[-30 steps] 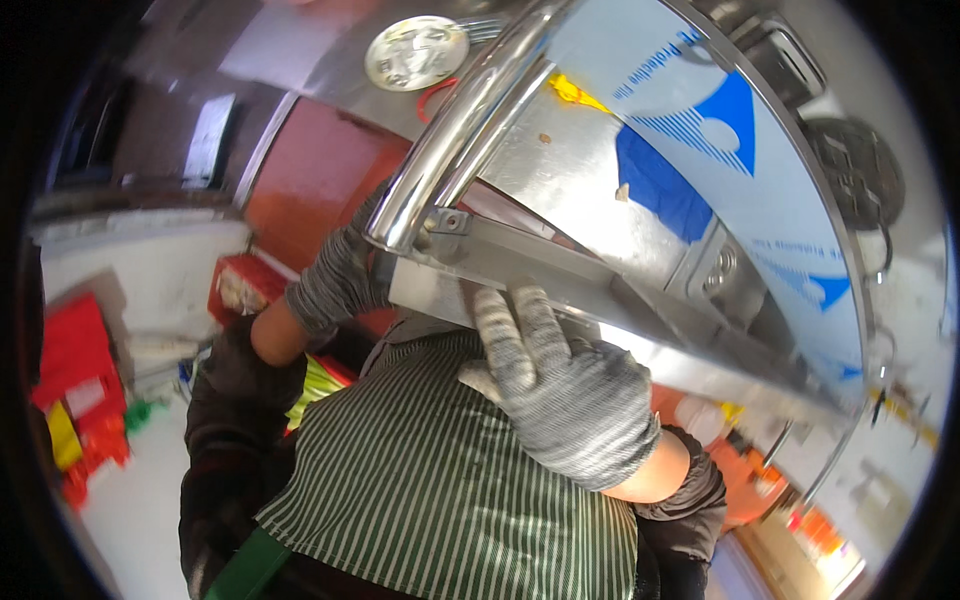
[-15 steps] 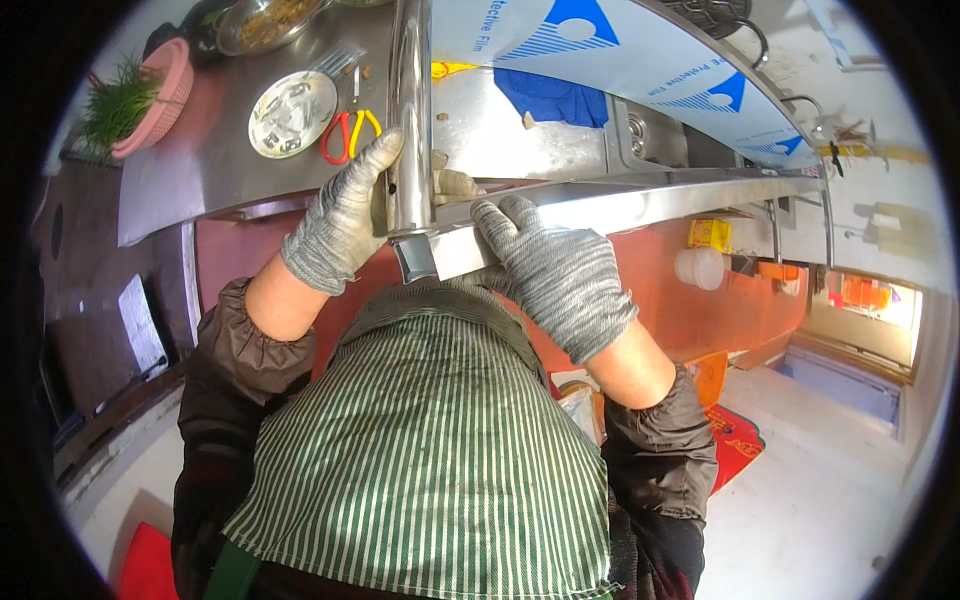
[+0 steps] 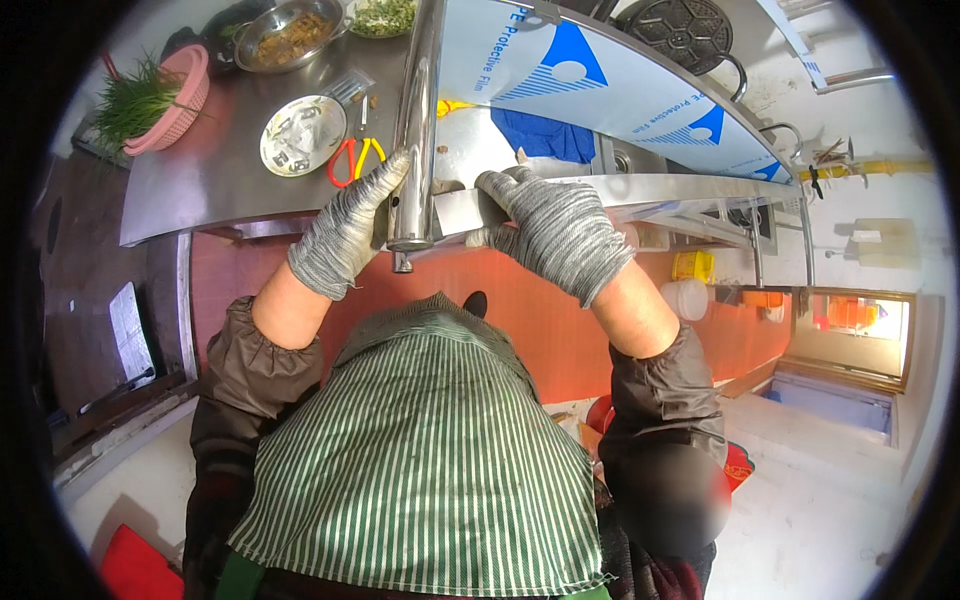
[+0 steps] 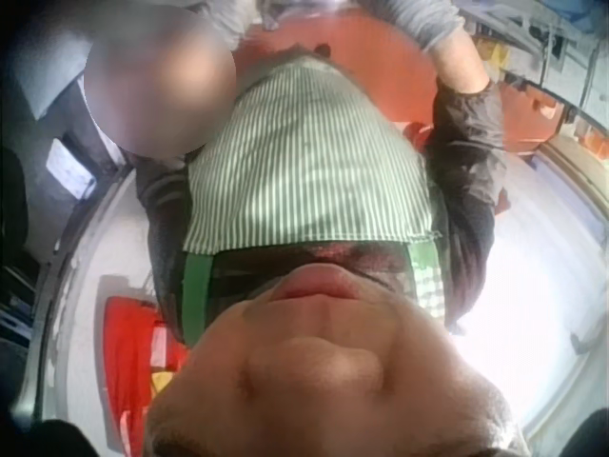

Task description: The person assembles a stainless steel kitchen fixture by attaching a curved metal bar to a vertical support. They insert and tighten multiple screws using a screwdriver, repeatedly adjusting the bar's position to align it with the fixture.

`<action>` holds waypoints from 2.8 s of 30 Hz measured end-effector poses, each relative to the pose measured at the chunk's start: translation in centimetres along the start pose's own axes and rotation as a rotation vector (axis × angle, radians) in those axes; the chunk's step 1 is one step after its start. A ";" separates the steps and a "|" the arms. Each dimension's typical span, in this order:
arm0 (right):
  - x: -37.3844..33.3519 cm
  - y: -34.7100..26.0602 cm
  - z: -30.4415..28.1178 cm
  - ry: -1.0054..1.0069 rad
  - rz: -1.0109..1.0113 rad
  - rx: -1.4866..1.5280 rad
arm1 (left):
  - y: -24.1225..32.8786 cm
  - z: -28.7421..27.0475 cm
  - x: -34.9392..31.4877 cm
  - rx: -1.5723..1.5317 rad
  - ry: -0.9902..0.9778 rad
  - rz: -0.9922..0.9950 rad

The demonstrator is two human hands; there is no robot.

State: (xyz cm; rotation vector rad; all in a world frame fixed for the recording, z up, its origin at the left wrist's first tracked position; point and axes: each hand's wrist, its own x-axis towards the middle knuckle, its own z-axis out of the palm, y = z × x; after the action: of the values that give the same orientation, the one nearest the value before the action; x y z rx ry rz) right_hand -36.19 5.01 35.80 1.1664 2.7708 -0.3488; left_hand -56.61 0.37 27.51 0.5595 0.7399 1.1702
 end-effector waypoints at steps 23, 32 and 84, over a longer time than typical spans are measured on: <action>1.9 0.7 -1.2 0.091 -0.047 -0.027 | -3.5 -1.2 -0.7 0.509 0.099 0.529; 4.9 0.7 -2.5 0.028 0.013 -0.087 | -2.9 -2.0 3.1 0.817 0.187 0.741; -5.3 42.5 -5.4 -0.367 0.229 -0.273 | 7.4 0.0 5.5 1.984 0.295 0.594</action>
State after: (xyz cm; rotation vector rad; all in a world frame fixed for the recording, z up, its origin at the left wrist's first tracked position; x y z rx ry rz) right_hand -2.11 31.53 34.99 1.1952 2.2603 -0.1365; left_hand -59.97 7.86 31.71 2.3685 2.0037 0.6399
